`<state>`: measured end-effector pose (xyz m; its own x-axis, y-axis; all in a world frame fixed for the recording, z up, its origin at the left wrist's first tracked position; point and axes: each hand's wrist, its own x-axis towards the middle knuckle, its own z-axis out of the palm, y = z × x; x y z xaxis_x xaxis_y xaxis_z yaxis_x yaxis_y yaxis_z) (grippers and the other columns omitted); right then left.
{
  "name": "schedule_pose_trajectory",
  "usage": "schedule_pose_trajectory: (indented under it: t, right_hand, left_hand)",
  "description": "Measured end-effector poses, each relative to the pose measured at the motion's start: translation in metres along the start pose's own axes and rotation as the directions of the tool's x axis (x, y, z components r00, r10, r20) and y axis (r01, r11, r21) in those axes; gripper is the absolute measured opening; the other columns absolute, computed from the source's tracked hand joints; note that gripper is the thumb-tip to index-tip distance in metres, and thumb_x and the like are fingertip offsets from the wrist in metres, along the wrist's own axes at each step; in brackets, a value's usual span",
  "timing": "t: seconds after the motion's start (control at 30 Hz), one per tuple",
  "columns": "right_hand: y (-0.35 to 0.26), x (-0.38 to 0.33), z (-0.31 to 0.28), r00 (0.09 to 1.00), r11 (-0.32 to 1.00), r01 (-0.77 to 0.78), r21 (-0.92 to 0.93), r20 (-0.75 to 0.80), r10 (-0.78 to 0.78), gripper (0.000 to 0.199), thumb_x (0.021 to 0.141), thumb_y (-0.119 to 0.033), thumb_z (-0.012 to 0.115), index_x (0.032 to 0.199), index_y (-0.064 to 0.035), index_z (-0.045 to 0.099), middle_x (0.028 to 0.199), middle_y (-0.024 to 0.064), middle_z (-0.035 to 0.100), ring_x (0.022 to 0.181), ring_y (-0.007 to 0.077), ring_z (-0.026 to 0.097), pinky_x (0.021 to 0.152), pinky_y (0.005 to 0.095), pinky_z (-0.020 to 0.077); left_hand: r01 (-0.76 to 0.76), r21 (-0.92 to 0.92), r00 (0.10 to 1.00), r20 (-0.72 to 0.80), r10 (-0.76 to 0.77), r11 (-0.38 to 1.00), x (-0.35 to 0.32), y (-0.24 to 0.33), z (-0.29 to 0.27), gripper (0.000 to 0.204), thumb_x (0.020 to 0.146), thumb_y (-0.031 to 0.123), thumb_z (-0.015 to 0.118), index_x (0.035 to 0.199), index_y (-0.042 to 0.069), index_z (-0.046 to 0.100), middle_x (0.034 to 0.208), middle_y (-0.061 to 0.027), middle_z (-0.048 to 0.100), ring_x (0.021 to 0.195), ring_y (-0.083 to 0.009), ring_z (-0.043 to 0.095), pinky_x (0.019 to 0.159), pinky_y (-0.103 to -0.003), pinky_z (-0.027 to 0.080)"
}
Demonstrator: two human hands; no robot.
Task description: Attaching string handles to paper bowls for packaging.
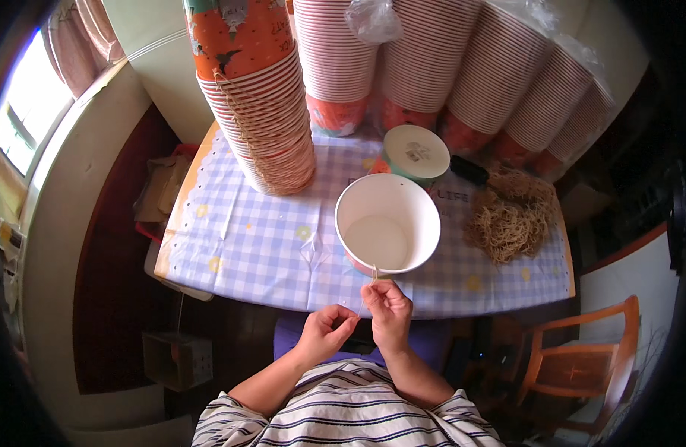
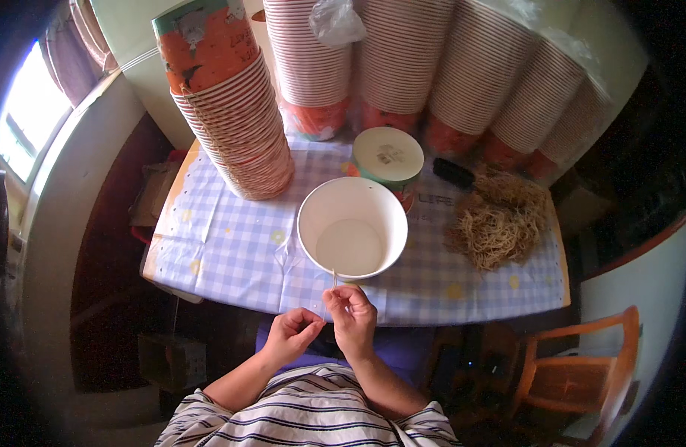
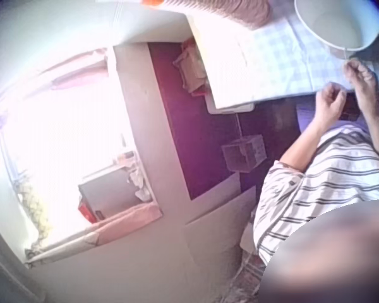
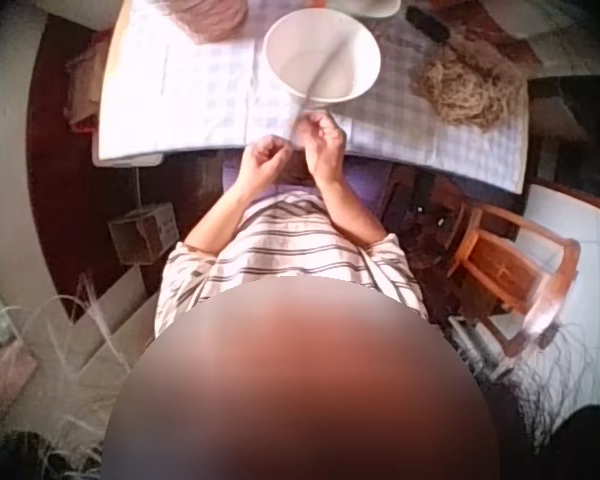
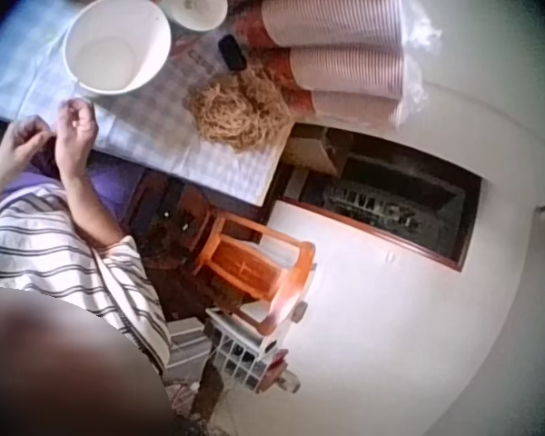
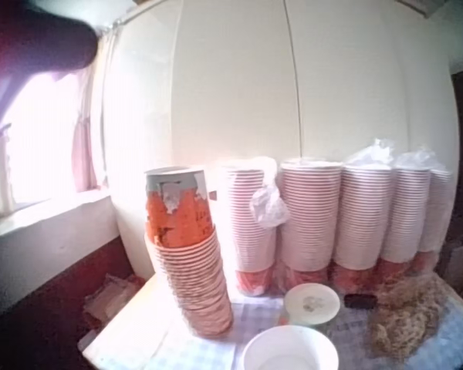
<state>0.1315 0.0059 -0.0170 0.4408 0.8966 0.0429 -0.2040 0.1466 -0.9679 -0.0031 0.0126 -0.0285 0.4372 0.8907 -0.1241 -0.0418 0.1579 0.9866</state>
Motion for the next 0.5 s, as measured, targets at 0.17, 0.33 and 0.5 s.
schedule_pose_trajectory:
  t: [0.17,0.33,0.5]
  right_hand:
    - [-0.009,0.008,0.006,0.998,0.998,-0.022,-0.051,-0.058,0.019,0.013,0.084,-0.011,0.067,0.086,0.0006,0.063,0.075,-0.0010,0.061,0.065,0.0035,0.050,0.059,0.0190,0.0418]
    - [-0.012,0.013,0.012,0.992,0.999,0.034,-0.013,-0.119,-0.036,0.013,0.085,-0.012,0.066,0.089,0.0011,0.065,0.076,0.0027,0.066,0.067,0.0052,0.056,0.061,0.0207,0.0456]
    - [-0.008,0.015,0.010,0.991,0.999,0.036,-0.037,-0.126,-0.040,0.013,0.086,-0.012,0.066,0.088,0.0017,0.065,0.078,0.0041,0.066,0.069,0.0072,0.059,0.065,0.0218,0.0476]
  left_hand:
    - [0.099,0.111,0.981,0.156,-0.116,0.989,-0.004,0.005,0.002,0.010,0.085,0.007,0.060,0.088,-0.002,0.062,0.072,0.0004,0.059,0.065,-0.0049,0.051,0.057,-0.021,0.044]
    - [0.039,0.309,0.978,0.182,-0.099,0.950,-0.003,0.004,-0.002,0.009,0.084,0.006,0.060,0.086,-0.002,0.062,0.070,0.0005,0.058,0.063,-0.0047,0.049,0.055,-0.021,0.043]
    - [0.002,0.397,0.984,0.162,-0.072,0.918,0.002,0.011,0.000,0.012,0.080,0.010,0.062,0.084,-0.001,0.063,0.067,-0.0105,0.061,0.061,-0.0124,0.056,0.057,-0.027,0.047]
